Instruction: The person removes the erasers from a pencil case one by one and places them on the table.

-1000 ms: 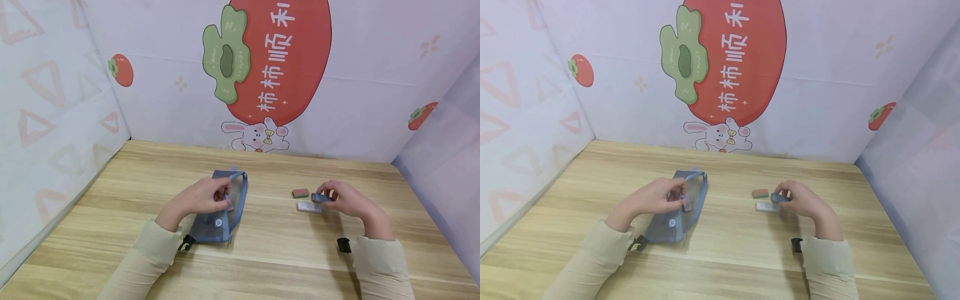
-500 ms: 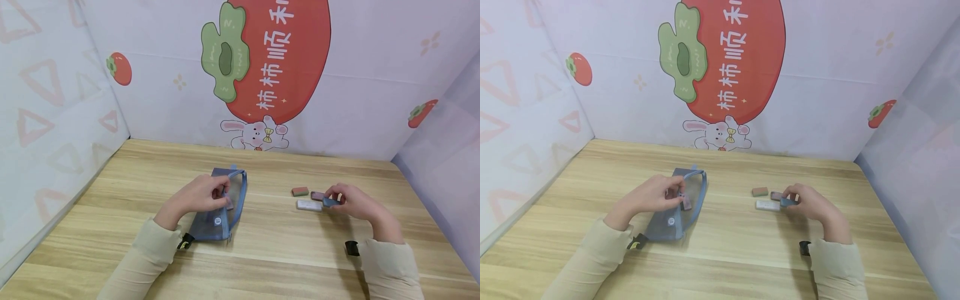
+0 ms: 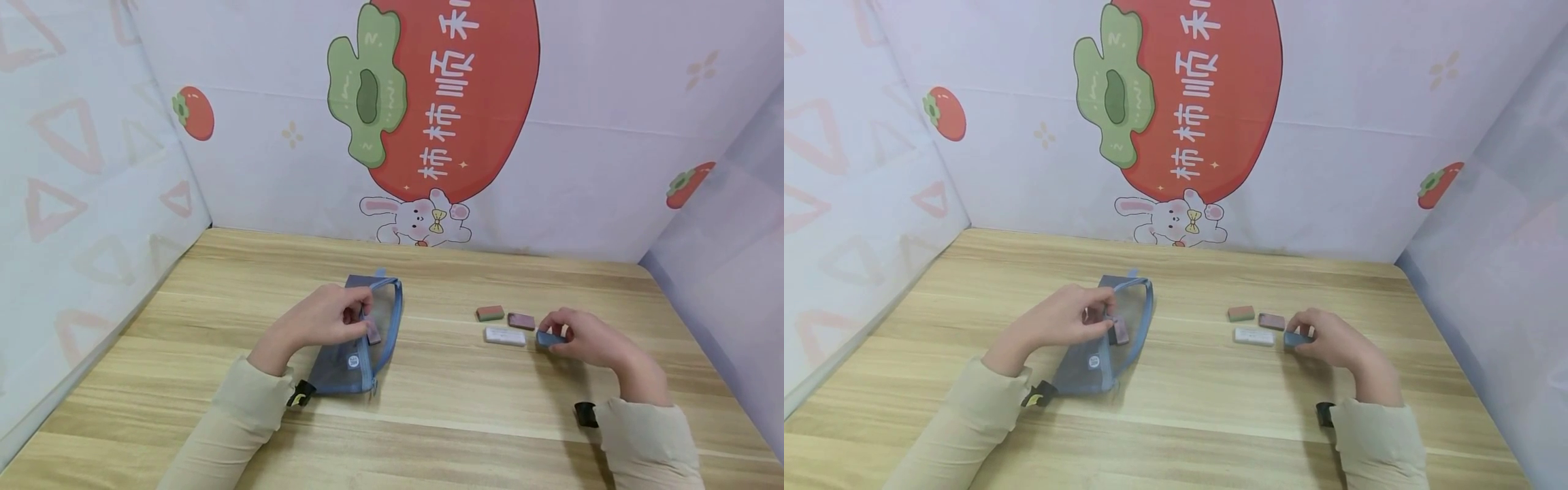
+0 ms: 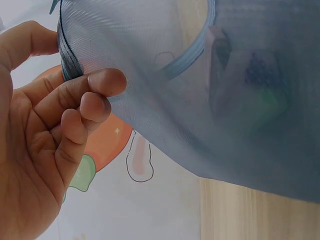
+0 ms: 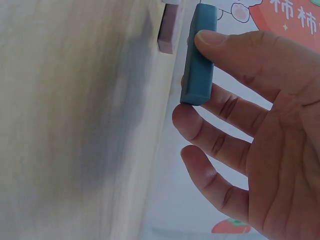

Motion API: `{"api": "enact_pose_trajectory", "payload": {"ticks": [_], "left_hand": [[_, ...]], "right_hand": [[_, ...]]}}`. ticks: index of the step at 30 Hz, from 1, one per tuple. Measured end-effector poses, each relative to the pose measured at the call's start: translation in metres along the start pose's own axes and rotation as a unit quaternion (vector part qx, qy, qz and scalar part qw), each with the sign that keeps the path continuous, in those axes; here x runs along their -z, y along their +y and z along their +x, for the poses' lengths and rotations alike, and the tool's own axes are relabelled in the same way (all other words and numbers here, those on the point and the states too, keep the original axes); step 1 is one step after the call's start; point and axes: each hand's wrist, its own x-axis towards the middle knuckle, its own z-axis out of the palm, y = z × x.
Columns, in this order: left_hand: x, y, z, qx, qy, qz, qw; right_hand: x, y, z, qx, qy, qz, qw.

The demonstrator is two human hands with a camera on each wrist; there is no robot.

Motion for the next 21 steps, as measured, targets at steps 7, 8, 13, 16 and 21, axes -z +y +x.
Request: {"api": "enact_pose_trajectory", "payload": {"ticks": [7,8,13,16,21], "left_hand": [[0.0007,0.0001,0.0009,-0.006,0.0,0.004,1.0],[0.0006,0.0004,0.0011,-0.006,-0.001,0.004,1.0],[0.0019,0.0021,0.0011,0.0,-0.004,0.002,1.0],[0.0033,0.0023,0.0008,0.002,-0.004,0.004,1.0],[0.0051,0.0017,0.0,-0.001,-0.001,0.005,1.0]], "right_hand": [[-0.0015,0.0042,-0.0019,-0.014,-0.007,-0.01,0.9998],[-0.0015,0.0047,-0.0019,-0.016,-0.008,-0.01,0.9998],[-0.0035,0.0073,-0.0012,-0.018,-0.008,-0.01,0.9998],[-0.0052,0.0084,-0.0005,-0.019,-0.011,-0.006,0.9998],[-0.0066,0.0091,0.0003,-0.027,-0.022,0.006,0.9994]]}}
